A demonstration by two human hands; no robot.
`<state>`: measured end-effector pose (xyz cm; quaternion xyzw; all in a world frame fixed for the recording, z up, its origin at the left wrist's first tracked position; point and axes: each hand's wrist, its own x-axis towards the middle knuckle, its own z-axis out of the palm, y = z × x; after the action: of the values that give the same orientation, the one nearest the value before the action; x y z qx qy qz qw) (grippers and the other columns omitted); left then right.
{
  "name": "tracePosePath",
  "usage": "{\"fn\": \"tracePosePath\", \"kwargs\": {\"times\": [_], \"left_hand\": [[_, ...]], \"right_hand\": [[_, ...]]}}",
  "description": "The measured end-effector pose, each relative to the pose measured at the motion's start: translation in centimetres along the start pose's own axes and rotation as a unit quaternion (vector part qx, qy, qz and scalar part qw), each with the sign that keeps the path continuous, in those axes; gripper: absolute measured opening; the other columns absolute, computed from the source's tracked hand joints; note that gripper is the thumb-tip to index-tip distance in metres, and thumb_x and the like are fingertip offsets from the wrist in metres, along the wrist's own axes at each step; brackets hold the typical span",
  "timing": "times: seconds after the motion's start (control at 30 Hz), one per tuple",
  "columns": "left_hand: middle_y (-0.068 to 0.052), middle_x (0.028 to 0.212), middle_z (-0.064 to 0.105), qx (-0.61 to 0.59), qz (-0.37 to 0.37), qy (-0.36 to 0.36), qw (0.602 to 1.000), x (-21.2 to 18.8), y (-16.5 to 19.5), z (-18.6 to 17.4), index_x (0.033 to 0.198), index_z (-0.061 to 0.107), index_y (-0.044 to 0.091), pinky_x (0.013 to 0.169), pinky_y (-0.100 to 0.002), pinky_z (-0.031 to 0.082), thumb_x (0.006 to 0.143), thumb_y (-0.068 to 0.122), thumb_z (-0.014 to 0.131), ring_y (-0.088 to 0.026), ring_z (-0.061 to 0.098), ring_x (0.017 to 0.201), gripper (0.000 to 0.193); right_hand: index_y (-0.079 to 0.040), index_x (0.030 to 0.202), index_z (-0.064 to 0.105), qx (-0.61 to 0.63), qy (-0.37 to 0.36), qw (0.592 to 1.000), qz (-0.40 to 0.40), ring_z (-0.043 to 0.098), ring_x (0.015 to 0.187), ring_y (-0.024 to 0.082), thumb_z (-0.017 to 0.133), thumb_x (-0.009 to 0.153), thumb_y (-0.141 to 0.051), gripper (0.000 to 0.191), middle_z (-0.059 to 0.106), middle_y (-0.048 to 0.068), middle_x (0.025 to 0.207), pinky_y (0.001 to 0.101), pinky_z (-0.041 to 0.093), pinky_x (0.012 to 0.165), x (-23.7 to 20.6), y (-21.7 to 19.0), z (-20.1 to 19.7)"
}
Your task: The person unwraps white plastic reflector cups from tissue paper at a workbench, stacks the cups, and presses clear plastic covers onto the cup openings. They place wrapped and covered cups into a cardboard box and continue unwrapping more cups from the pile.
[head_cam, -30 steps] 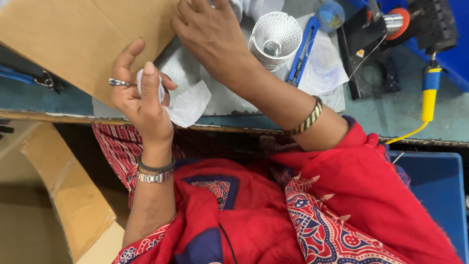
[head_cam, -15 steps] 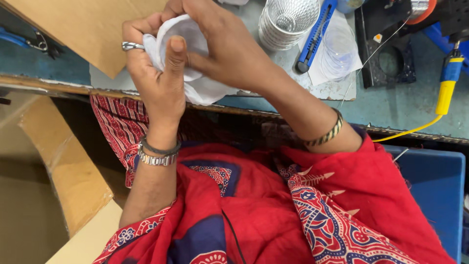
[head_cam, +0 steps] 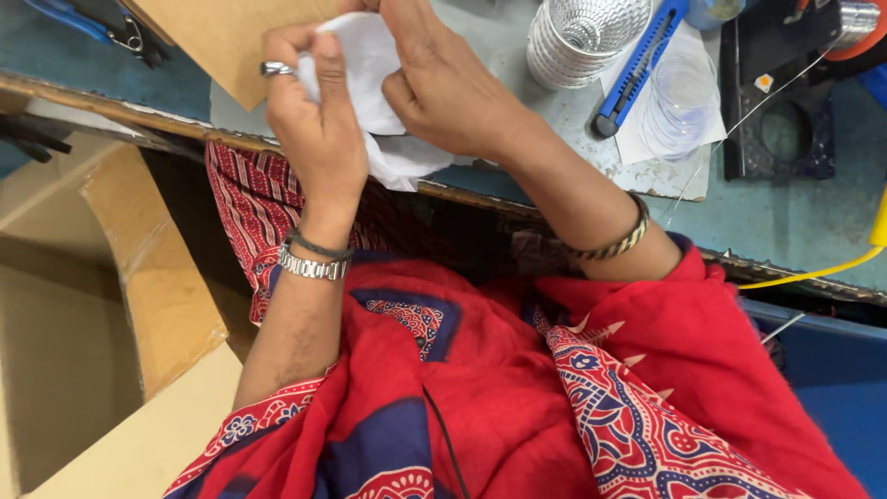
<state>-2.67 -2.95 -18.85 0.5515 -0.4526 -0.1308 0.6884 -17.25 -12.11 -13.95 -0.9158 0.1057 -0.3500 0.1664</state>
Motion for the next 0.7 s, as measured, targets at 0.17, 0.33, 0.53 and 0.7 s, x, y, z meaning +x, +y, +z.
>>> {"fn": "tracePosePath", "kwargs": {"times": [0.17, 0.33, 0.53, 0.7], "left_hand": [[-0.005, 0.107, 0.060, -0.053, 0.026, 0.057, 0.997, 0.3, -1.8, 0.2, 0.116, 0.054, 0.001, 0.095, -0.027, 0.048, 0.122, 0.041, 0.048, -0.012, 0.055, 0.100, 0.041], [-0.007, 0.108, 0.062, -0.349, -0.076, 0.049, 0.933, 1.0, -2.4, -0.6, 0.116, 0.057, 0.003, 0.086, -0.033, 0.053, 0.117, 0.041, 0.053, -0.015, 0.060, 0.095, 0.038], [-0.010, 0.112, 0.068, -0.519, -0.217, -0.018, 0.826, 1.2, -1.1, -1.2, 0.125, 0.060, 0.001, 0.081, -0.034, 0.055, 0.108, 0.050, 0.047, -0.019, 0.067, 0.095, 0.053], [-0.008, 0.097, 0.064, -0.417, -0.138, 0.071, 0.895, 1.4, 0.2, -1.1, 0.111, 0.059, 0.000, 0.075, -0.034, 0.051, 0.112, 0.041, 0.052, -0.017, 0.062, 0.085, 0.042]], "right_hand": [[-0.003, 0.146, 0.038, 0.218, -0.003, 0.971, 0.103, 0.066, 0.105, 0.022, 0.070, 0.102, 0.005, 0.056, 0.062, 0.014, 0.121, 0.0321, 0.054, 0.088, -0.4, 1.1, -0.2], [-0.001, 0.140, 0.050, 0.464, -0.050, 0.862, 0.197, 0.067, 0.097, 0.010, 0.079, 0.105, -0.001, 0.045, 0.061, 0.004, 0.128, 0.0258, 0.054, 0.079, -0.4, 1.2, -1.1], [0.000, 0.127, 0.057, 0.515, -0.079, 0.839, 0.154, 0.065, 0.097, 0.011, 0.077, 0.110, 0.005, 0.026, 0.059, 0.003, 0.124, 0.0274, 0.059, 0.090, 0.2, -0.3, -1.1], [0.002, 0.116, 0.069, 0.447, -0.121, 0.883, 0.073, 0.064, 0.106, 0.012, 0.071, 0.107, 0.011, 0.012, 0.062, 0.003, 0.120, 0.0253, 0.053, 0.095, 0.5, -0.6, -1.9]]}}
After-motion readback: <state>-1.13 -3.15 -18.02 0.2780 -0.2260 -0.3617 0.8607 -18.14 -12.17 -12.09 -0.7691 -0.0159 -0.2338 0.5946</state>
